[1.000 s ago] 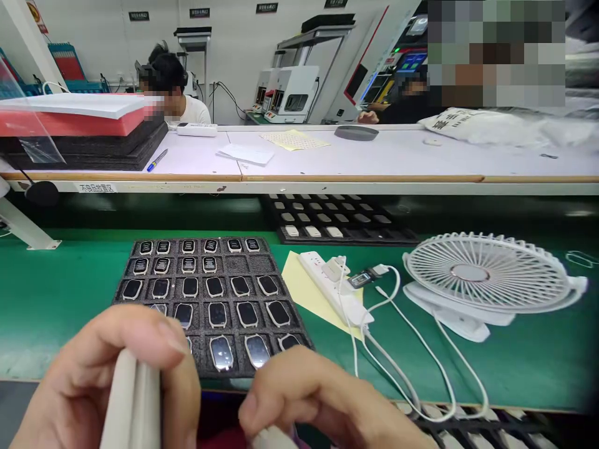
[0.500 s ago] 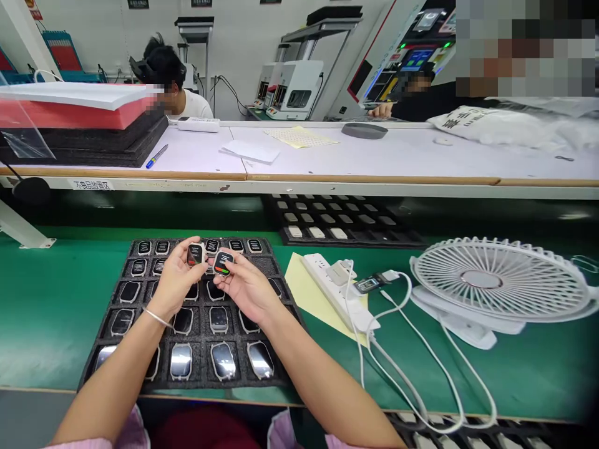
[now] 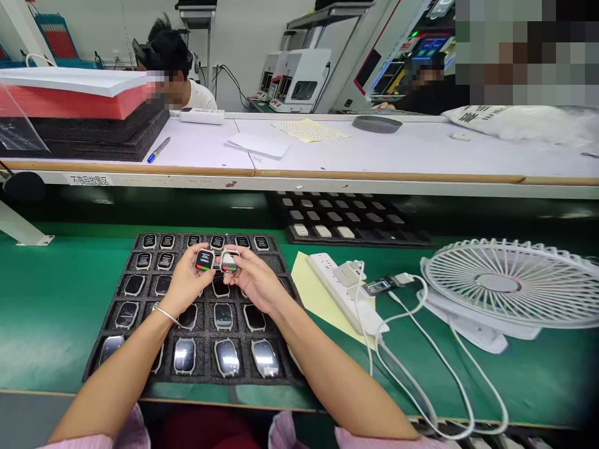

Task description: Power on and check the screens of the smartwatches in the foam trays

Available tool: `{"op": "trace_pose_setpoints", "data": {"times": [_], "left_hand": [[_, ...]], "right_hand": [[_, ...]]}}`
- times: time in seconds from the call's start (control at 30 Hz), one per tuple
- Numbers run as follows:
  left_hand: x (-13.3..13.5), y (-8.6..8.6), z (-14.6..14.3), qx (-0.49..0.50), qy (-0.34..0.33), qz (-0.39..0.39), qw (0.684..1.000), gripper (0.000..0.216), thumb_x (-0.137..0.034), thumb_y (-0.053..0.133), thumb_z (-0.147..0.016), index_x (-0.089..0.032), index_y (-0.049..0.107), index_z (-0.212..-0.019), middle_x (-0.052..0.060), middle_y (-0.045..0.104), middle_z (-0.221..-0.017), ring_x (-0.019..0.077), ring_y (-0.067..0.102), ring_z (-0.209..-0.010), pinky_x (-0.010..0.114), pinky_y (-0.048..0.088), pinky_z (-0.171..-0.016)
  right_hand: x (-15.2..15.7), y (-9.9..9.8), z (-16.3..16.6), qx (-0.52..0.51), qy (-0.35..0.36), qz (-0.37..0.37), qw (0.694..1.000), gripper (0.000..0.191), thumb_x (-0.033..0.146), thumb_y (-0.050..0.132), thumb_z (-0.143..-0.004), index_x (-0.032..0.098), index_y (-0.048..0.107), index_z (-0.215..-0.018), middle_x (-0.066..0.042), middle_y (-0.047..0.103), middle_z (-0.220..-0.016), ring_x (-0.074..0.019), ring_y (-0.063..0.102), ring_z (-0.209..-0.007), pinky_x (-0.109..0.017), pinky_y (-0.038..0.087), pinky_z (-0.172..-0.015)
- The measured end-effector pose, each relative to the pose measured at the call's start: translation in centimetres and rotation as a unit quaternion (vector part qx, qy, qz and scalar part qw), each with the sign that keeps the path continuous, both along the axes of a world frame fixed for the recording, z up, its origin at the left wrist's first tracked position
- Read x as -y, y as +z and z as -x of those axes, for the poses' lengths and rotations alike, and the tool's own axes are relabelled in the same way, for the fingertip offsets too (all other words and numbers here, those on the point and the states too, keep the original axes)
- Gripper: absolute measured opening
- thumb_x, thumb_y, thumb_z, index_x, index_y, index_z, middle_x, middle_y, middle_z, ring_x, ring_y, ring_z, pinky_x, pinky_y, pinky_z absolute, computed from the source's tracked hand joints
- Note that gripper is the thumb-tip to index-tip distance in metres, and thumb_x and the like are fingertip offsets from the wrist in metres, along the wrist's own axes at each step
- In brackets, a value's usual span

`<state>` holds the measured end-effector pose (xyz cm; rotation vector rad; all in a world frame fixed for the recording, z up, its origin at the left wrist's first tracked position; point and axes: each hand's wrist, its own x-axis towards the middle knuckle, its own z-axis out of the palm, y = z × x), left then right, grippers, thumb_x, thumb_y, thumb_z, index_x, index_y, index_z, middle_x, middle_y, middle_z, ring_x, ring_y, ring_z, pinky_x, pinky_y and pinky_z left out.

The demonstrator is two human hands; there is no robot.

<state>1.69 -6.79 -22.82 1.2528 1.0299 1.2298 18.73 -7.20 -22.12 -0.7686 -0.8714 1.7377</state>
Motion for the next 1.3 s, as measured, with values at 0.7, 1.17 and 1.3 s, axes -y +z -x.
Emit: {"op": "trace_pose_setpoints", "data": {"times": [0.7,1.17,1.3], "left_hand": [[1.4,0.3,-0.8,0.027,-0.036,0.015,0.999,0.057,-0.013,0.068,-0.069,-0.021,0.054,-0.124,0.003,0.067,-0.103,0.0102,0.066,-0.069,0.025,0.057,-0.066],[1.3,0.8,-0.6,0.039,-0.002,0.023,0.999,0.053,-0.013,0.062,-0.072,-0.019,0.061,-0.124,0.004,0.073,-0.105,0.0101,0.071,-0.065,0.026,0.060,-0.068],[1.2,0.6,-0.6,0.044,0.000,0.016,0.999,0.052,-0.014,0.063,-0.072,-0.018,0.062,-0.124,0.005,0.073,-0.107,0.0099,0.070,-0.064,0.025,0.060,-0.067]], "right_hand": [[0.8,-0.5,-0.9,0.022,-0.033,-0.001,0.999,0.050,0.010,0.066,-0.063,0.024,0.062,-0.111,0.002,0.072,-0.089,-0.0127,0.068,-0.064,-0.028,0.048,-0.065],[0.9,-0.6,-1.0,0.037,-0.026,-0.046,0.998,0.048,0.009,0.062,-0.068,0.026,0.061,-0.113,0.000,0.072,-0.097,-0.0132,0.069,-0.068,-0.030,0.053,-0.069],[0.8,-0.8,-1.0,0.041,-0.025,-0.057,0.997,0.050,0.008,0.062,-0.068,0.026,0.061,-0.115,-0.001,0.072,-0.101,-0.0128,0.068,-0.069,-0.028,0.054,-0.068]]}}
